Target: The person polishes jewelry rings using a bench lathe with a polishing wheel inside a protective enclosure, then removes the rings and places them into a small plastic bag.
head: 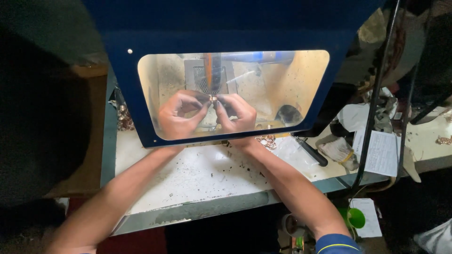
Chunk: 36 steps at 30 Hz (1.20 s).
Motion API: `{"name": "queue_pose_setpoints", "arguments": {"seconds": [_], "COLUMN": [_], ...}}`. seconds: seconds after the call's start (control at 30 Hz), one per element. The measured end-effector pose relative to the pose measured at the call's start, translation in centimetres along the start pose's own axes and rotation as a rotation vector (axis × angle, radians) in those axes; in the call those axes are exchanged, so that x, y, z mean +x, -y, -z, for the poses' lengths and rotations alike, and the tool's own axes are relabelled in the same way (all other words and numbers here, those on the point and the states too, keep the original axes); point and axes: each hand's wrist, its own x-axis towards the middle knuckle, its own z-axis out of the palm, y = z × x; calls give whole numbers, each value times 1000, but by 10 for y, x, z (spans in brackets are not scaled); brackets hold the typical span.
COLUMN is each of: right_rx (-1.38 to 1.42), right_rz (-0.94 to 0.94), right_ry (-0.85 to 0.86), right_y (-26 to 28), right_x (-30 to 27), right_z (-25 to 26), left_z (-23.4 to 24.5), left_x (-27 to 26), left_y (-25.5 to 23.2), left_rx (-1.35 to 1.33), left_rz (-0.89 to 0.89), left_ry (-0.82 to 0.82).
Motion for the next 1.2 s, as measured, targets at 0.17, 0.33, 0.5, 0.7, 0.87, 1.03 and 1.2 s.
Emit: {"name": "queue_pose_setpoints", "arguments": {"seconds": [0.17, 0.33, 0.5, 0.7, 0.87, 1.03, 1.2], "right_rx": [107, 153, 159, 73, 74, 111, 91], "right_rz": [-130, -295, -331, -354, -381, -391, -308], "right_ry": [27, 34, 33, 51, 27, 13, -22], "right_y": [-9, -20, -23, -30, -22, -21, -16], "right_x": [-2, -1, 2, 2, 2, 1, -2], "right_z": [-1, -8, -14, -13, -15, -15, -14], "left_z": [-3, -4, -1, 0, 2, 1, 3], "left_x": [0, 10, 14, 11, 13, 13, 9], "left_y": [13, 26, 38, 43, 38, 35, 17], "left_rx": [-31, -173, -225, -277, -262, -250, -210], "left_rz": [124, 298, 347, 400, 389, 357, 288], "left_ry": [6, 46, 66, 53, 70, 69, 88]}}
